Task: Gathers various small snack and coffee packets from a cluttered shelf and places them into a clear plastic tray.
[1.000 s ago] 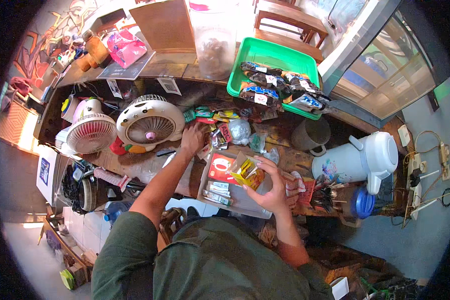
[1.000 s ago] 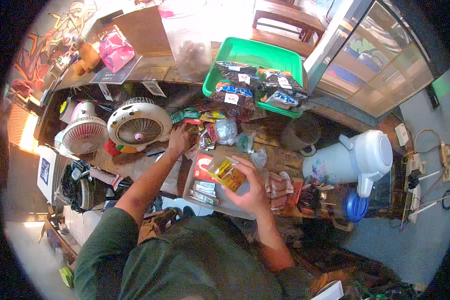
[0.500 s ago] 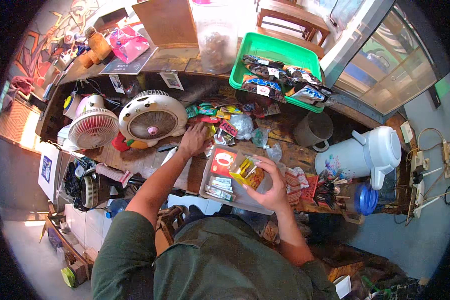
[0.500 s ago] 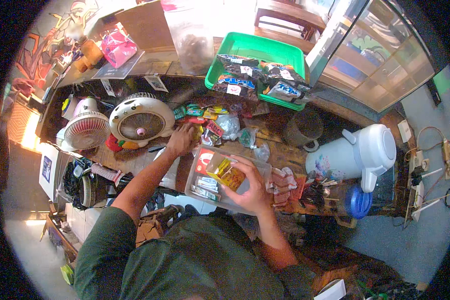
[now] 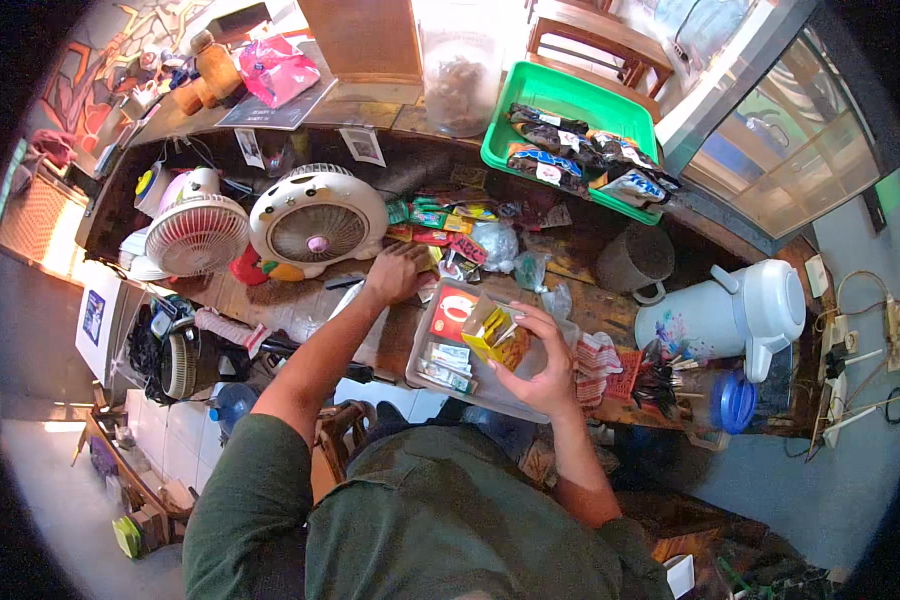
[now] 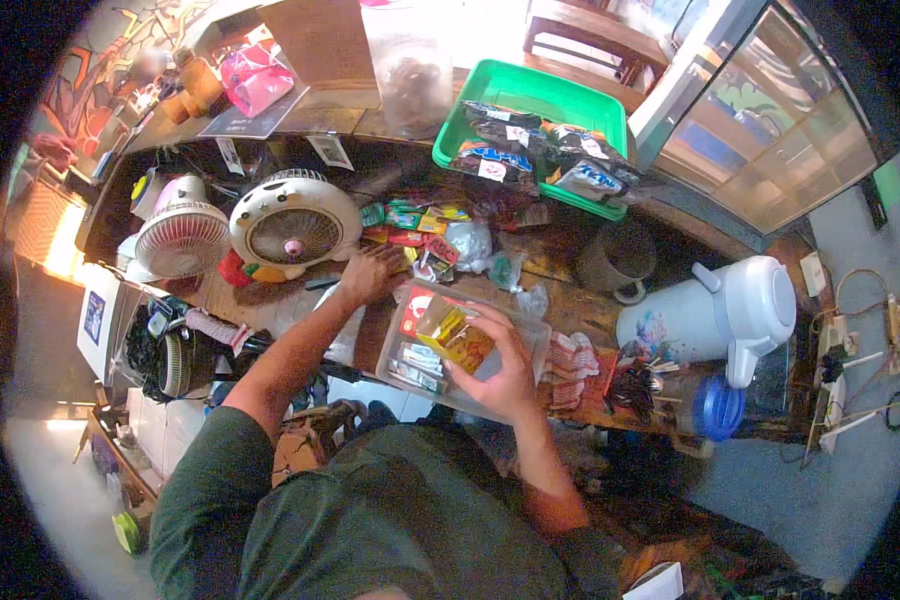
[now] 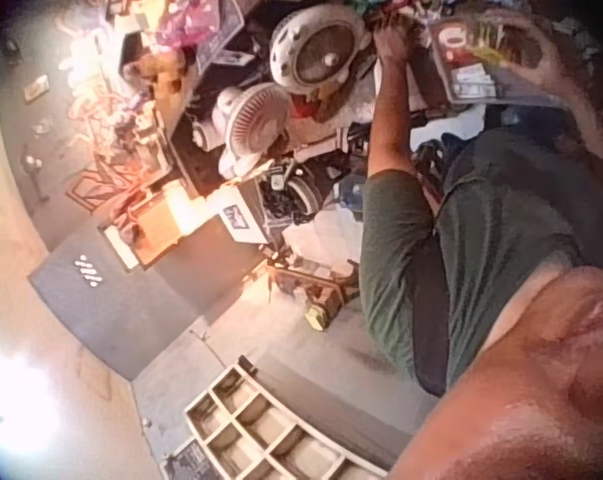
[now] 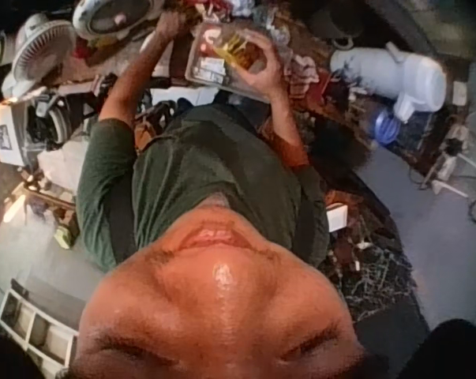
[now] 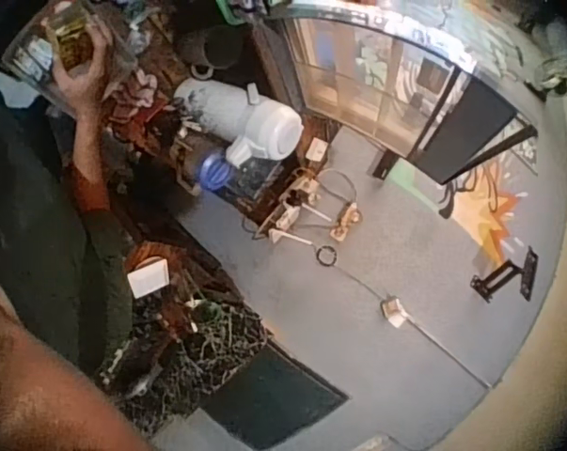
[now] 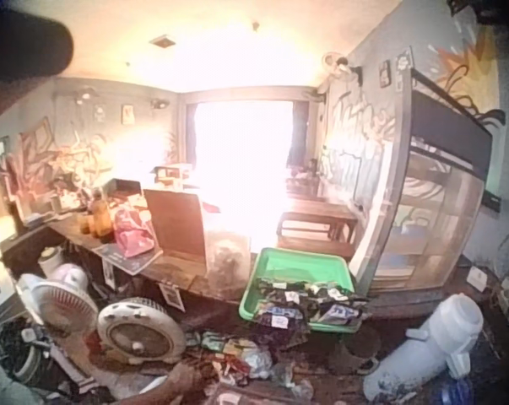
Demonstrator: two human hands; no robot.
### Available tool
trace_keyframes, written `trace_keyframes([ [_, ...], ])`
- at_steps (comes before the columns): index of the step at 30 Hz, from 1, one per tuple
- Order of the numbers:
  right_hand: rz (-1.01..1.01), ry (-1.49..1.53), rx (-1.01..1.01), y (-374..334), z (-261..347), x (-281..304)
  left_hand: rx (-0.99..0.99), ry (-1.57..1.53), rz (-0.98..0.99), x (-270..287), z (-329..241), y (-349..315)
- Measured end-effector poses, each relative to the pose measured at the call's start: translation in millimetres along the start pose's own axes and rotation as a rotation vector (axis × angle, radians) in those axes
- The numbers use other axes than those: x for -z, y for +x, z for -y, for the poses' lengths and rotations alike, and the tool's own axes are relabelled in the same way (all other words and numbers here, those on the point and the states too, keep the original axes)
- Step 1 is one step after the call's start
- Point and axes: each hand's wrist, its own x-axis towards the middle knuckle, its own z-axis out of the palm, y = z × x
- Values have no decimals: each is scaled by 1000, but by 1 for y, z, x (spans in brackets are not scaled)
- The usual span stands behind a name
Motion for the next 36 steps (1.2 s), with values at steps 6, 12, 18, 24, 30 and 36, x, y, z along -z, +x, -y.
trace_keyframes([
  [6,-1,-23,29,0,-4,-5,402,-65,633,52,-28,40],
  [12,-8,31,22,4,-1,-11,286,135,303,23,-10,11],
  [18,13,20,22,1,1,-11,424,106,601,18,-3,18],
  [24,-11,24,30,3,-4,-9,330,-75,293,-10,8,0],
  [30,-12,18,31,4,-8,-7,509,77,289,3,-9,12],
  [36,-10,22,30,4,-9,-6,440,116,513,21,-15,24],
])
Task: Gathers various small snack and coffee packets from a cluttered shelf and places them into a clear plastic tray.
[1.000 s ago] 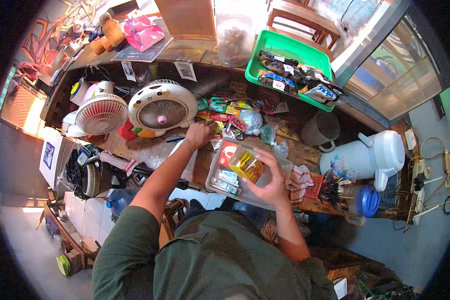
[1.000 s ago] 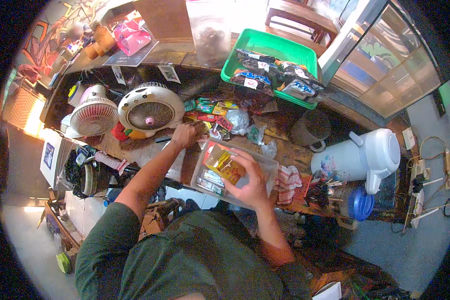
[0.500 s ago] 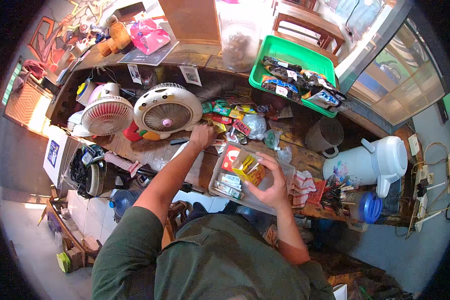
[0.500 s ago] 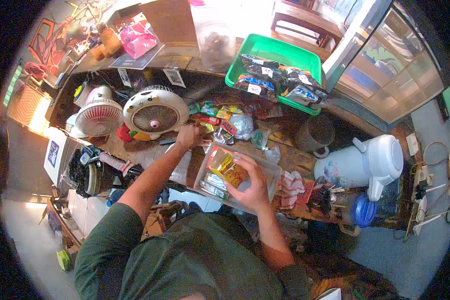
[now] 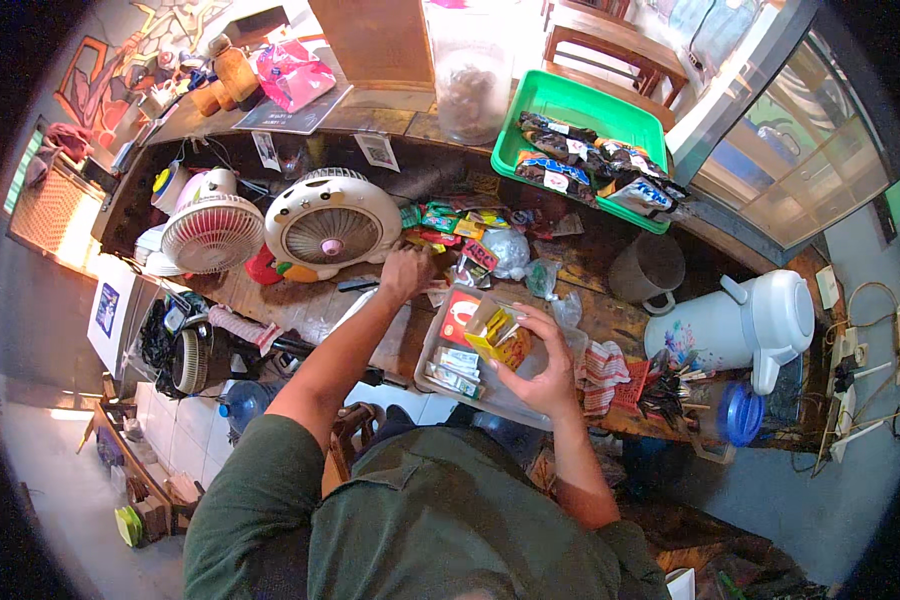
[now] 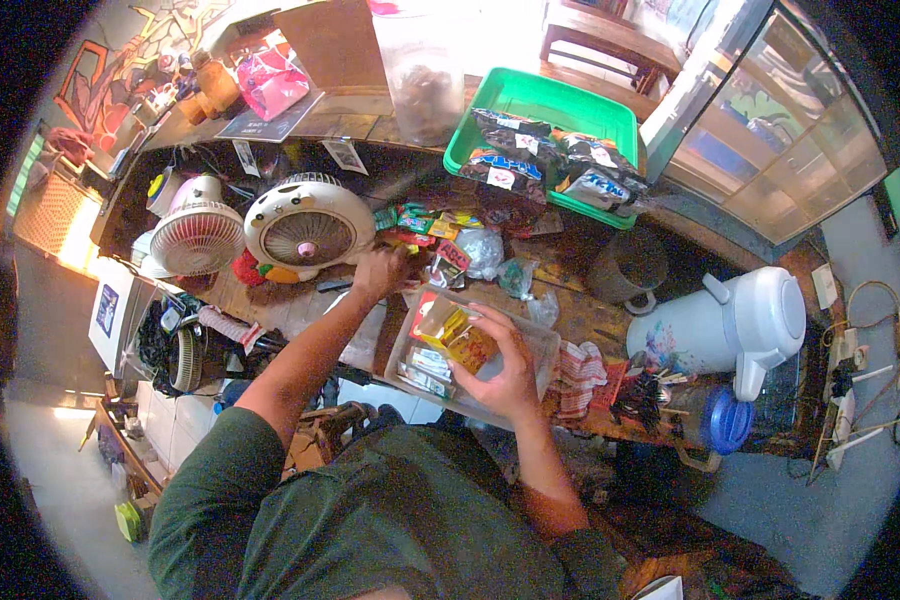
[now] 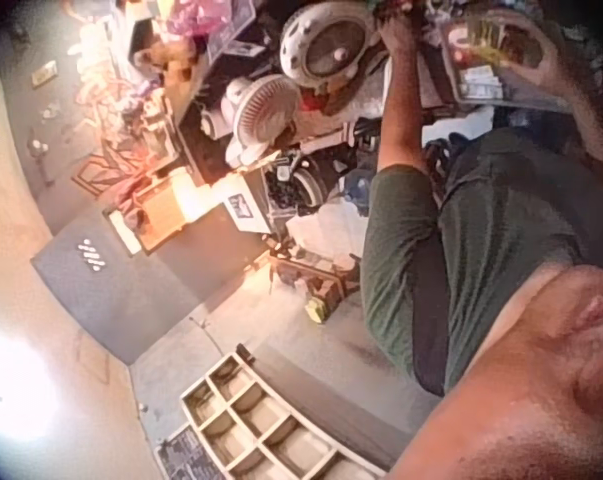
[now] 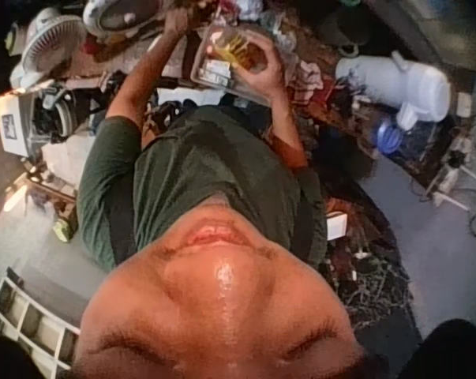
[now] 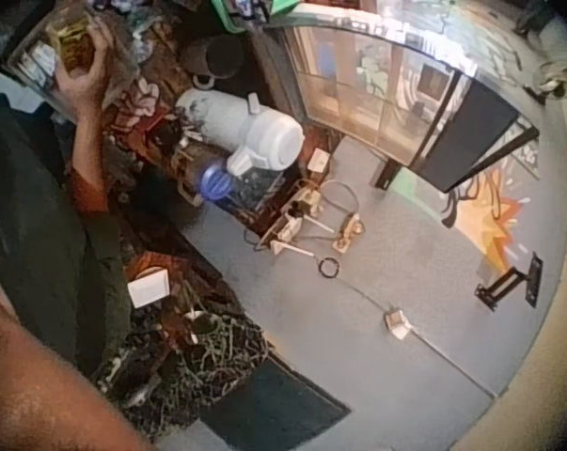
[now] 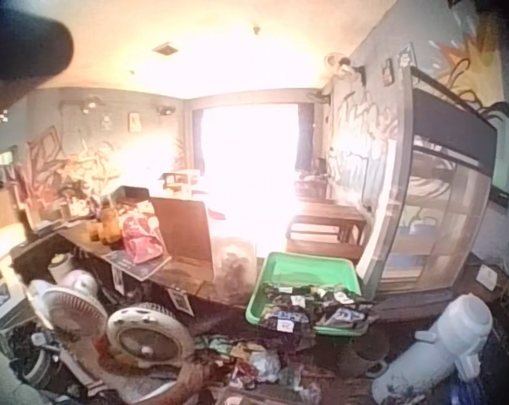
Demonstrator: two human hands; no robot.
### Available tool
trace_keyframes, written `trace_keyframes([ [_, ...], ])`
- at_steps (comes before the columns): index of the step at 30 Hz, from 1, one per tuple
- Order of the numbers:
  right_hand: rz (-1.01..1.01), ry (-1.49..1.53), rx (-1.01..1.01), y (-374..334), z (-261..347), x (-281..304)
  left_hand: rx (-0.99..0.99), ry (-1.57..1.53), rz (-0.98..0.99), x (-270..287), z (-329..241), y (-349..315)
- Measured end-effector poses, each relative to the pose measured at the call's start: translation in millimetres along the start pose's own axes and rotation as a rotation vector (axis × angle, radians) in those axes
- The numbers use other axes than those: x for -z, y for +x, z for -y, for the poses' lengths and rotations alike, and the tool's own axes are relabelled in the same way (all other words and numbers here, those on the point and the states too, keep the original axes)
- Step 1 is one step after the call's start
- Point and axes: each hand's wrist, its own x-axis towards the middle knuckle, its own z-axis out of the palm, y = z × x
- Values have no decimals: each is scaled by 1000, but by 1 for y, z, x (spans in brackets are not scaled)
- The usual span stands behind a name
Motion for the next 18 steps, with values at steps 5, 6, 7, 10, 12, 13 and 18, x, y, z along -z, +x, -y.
trace_keyframes([
  [5,-12,19,-33,-1,-1,3,56,-221,-288,12,-1,-12],
  [6,-13,19,-34,-1,-3,4,54,-221,-287,16,-4,-17],
  [7,-17,25,-30,-1,-5,5,105,-315,-306,19,-8,-23],
  [10,-19,31,-16,4,-8,1,220,-547,-349,35,-7,-37],
  [12,-17,21,-6,8,-6,-2,279,-692,-377,34,-2,-44],
  [13,-23,13,15,10,-4,-4,317,-1063,-376,27,5,-49],
  [18,-34,-17,30,17,6,-12,403,-1716,-262,80,5,-86],
])
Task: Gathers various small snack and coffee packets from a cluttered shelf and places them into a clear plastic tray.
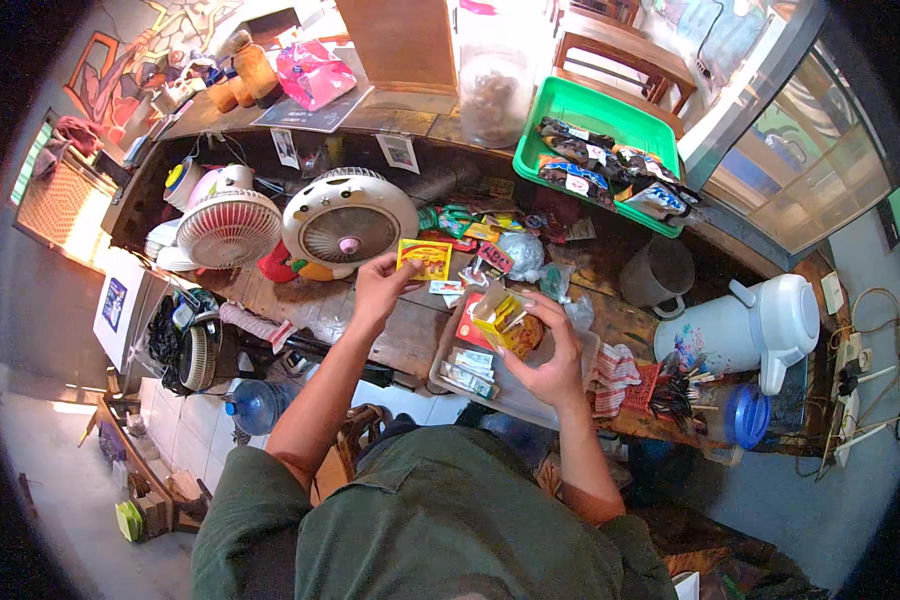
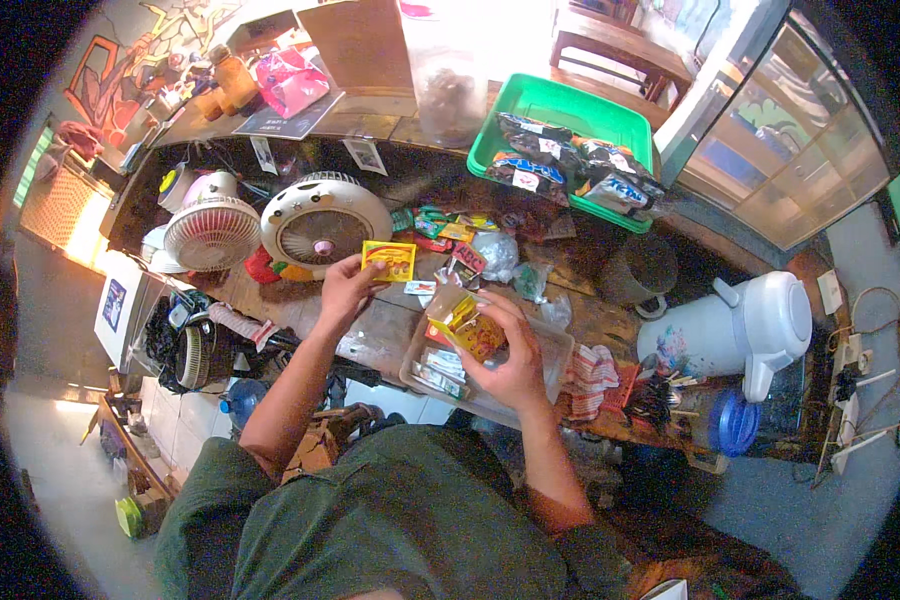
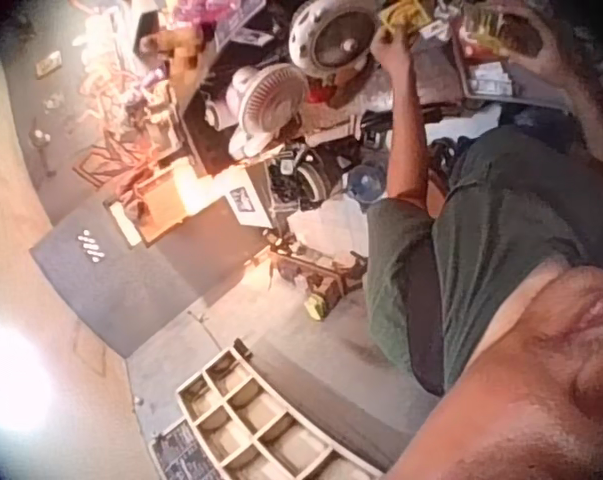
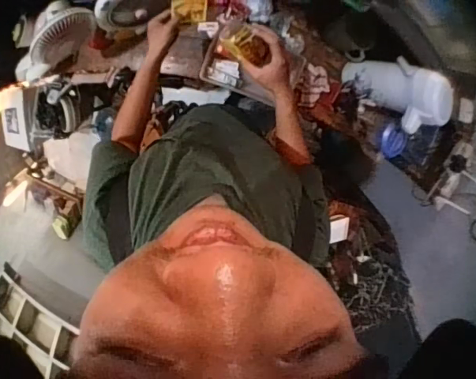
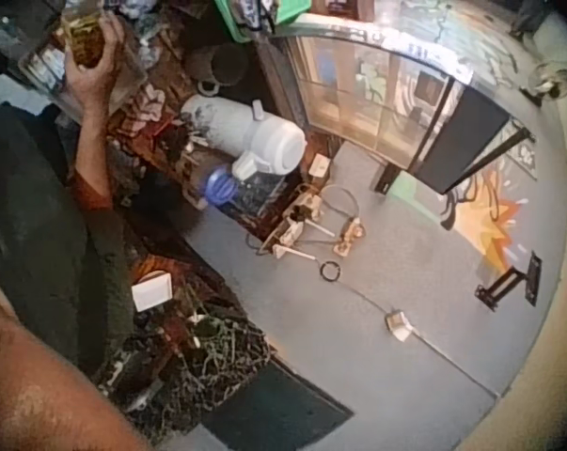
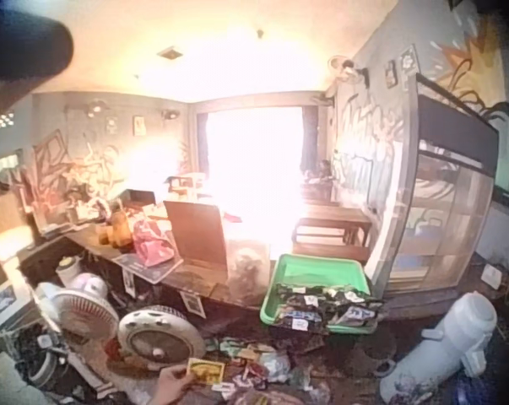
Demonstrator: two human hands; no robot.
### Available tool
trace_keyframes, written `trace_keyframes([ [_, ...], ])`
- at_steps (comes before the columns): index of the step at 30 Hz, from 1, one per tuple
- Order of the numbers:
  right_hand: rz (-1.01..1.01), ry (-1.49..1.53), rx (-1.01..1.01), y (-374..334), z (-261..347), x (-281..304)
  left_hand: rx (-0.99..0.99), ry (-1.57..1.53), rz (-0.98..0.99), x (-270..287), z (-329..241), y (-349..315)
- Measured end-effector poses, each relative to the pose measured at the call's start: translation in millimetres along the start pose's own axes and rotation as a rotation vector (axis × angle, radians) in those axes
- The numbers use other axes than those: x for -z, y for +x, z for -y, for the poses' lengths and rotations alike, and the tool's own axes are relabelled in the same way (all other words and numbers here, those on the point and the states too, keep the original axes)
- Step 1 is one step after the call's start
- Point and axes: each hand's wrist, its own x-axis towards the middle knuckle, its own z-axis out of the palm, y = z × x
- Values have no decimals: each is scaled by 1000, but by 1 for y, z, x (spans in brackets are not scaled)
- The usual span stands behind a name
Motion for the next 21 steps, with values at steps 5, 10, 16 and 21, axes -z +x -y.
trace_keyframes([
  [5,6,-5,1,4,6,-21,-143,-69,36,17,-53,-38],
  [10,45,-30,56,18,32,-50,-300,-50,79,34,-102,-75],
  [16,115,-119,193,26,59,-89,-340,52,131,66,-124,-107],
  [21,128,-104,181,24,78,-121,-405,483,112,93,-126,-126],
])
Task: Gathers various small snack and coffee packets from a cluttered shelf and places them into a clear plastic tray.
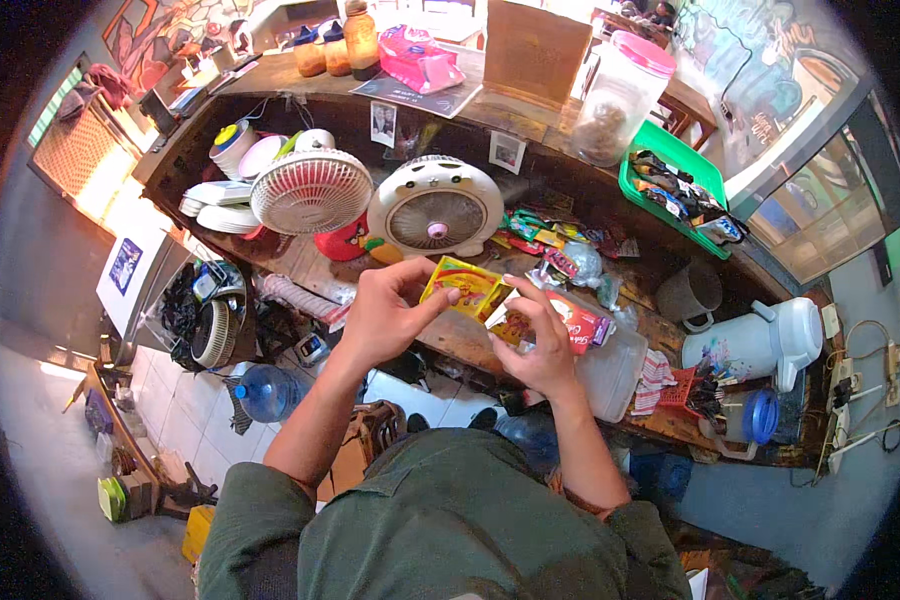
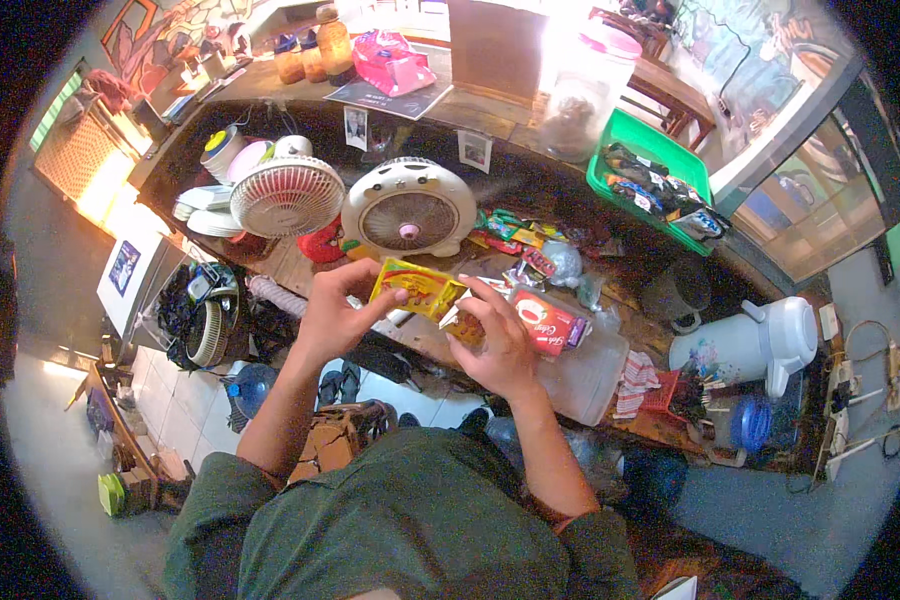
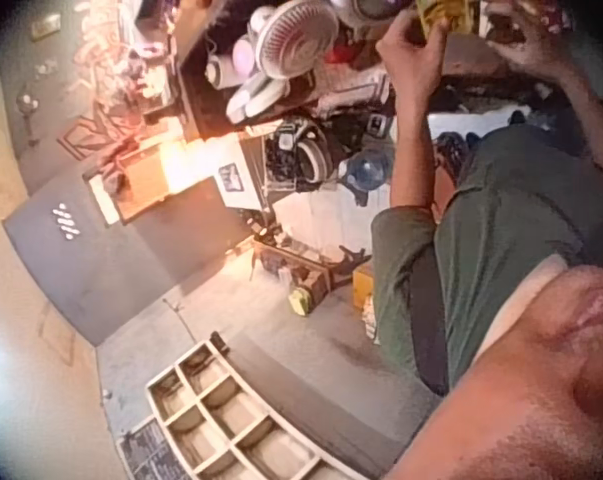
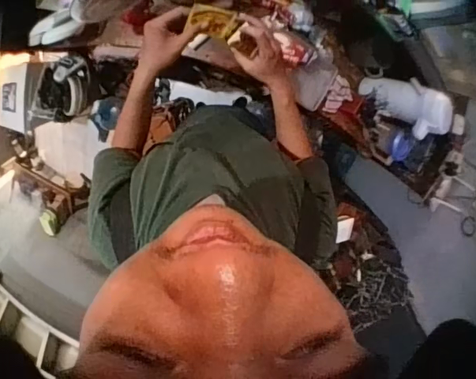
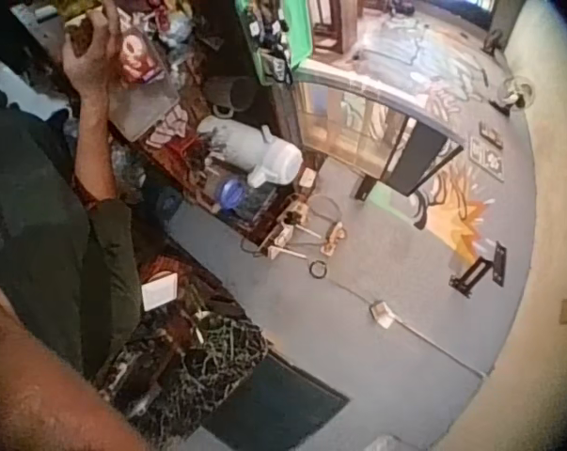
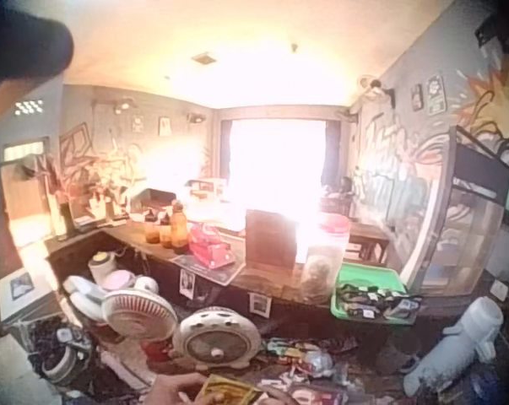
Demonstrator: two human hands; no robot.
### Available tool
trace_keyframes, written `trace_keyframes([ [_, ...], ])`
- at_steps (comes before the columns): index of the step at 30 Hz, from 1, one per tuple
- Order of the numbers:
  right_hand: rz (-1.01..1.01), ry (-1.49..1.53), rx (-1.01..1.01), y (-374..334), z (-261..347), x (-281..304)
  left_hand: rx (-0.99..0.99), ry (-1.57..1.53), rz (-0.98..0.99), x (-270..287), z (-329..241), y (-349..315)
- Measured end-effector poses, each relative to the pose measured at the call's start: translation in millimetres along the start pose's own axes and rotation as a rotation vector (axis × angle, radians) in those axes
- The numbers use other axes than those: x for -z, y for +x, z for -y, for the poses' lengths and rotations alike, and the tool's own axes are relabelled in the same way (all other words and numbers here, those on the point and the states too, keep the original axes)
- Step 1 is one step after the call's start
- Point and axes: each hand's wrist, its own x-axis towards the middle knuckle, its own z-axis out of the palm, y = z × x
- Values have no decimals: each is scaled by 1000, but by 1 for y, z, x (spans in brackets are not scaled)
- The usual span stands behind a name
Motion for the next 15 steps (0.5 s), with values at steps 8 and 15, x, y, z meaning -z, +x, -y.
trace_keyframes([
  [8,1,-30,8,3,32,-29,-74,322,42,37,15,-13],
  [15,-12,-48,2,-2,50,-50,-109,235,158,60,21,-15],
])
